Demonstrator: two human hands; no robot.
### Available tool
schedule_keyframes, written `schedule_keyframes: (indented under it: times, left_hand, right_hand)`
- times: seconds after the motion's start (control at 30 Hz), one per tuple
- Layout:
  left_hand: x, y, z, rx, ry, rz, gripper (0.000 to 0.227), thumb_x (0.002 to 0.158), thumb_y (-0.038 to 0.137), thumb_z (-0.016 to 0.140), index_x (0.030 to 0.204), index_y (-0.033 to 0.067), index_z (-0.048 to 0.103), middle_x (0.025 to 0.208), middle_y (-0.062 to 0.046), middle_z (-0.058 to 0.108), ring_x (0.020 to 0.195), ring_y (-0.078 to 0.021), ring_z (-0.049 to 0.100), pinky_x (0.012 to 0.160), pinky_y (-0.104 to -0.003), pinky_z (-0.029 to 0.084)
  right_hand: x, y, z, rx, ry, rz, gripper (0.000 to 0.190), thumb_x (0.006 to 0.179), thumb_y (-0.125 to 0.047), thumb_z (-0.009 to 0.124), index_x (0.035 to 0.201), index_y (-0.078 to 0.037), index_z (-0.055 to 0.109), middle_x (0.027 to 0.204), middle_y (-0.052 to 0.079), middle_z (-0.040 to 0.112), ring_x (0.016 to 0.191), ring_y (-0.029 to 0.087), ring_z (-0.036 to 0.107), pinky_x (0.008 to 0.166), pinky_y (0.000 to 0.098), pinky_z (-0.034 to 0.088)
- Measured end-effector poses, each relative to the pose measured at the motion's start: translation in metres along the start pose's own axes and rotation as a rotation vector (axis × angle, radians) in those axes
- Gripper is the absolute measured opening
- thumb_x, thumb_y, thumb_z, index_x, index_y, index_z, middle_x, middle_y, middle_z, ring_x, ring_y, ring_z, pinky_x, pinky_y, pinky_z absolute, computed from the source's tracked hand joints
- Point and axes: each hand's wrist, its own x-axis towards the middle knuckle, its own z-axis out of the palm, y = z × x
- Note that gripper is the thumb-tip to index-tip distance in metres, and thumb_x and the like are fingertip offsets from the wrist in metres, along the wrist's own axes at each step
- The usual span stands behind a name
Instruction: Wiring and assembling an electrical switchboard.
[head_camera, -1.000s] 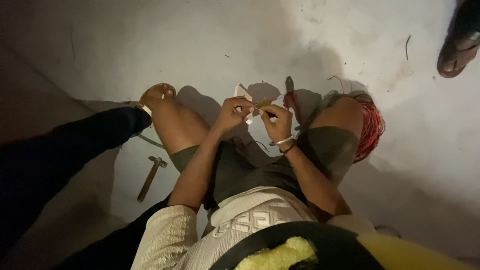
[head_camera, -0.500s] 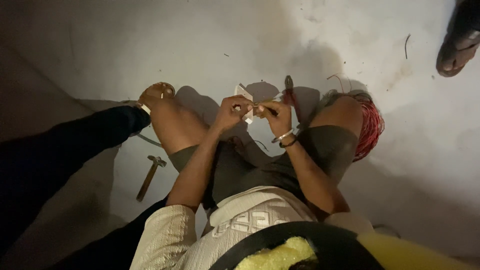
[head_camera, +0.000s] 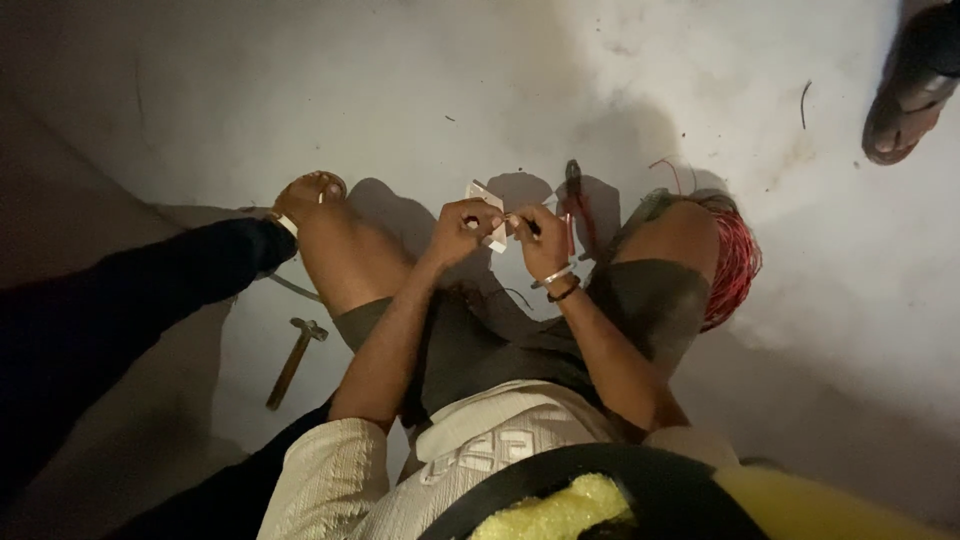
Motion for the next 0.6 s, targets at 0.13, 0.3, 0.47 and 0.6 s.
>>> schedule_keyframes:
  times: [0.13,0.3,0.47,0.6]
  left_hand:
    - [0.004,-0.011,-0.004,-0.004,0.019,-0.148,0.021,0.096,0.026,0.075,0.102,0.0070,0.080,0.088,-0.006,0.076,0.075,-0.0132,0.067,0.068,-0.030,0.054]
    - [0.002,-0.014,-0.008,-0.377,-0.042,-0.113,0.021,0.098,0.024,0.076,0.104,0.0034,0.078,0.102,-0.009,0.078,0.092,-0.0192,0.075,0.085,-0.034,0.062]
    - [0.005,0.001,-0.030,-0.481,0.317,-0.416,0.043,0.099,0.033,0.060,0.136,0.0132,0.048,0.124,-0.011,0.065,0.103,-0.0246,0.067,0.088,-0.042,0.056]
    - [-0.003,-0.025,-0.036,-0.585,0.558,-0.607,0.060,0.100,0.040,0.051,0.153,0.0222,0.029,0.140,-0.009,0.056,0.113,-0.0247,0.065,0.092,-0.046,0.055]
  right_hand:
    - [0.011,0.029,0.019,0.308,0.076,0.460,0.027,0.097,-0.029,0.072,0.107,-0.004,0.069,0.097,0.008,0.070,0.088,0.022,0.071,0.073,0.0354,0.062]
    - [0.004,0.050,0.039,0.903,-0.151,0.969,0.031,0.093,-0.032,0.062,0.118,-0.014,0.061,0.102,0.007,0.067,0.093,0.028,0.071,0.073,0.0453,0.064]
    - [0.009,0.070,0.048,0.596,-0.160,0.361,0.048,0.086,-0.011,0.070,0.134,-0.007,0.066,0.117,0.011,0.072,0.095,0.023,0.070,0.075,0.0375,0.062]
    - [0.018,0.070,0.045,0.473,-0.292,-0.003,0.055,0.096,-0.021,0.077,0.146,-0.008,0.057,0.132,0.014,0.071,0.113,0.022,0.069,0.094,0.0381,0.059]
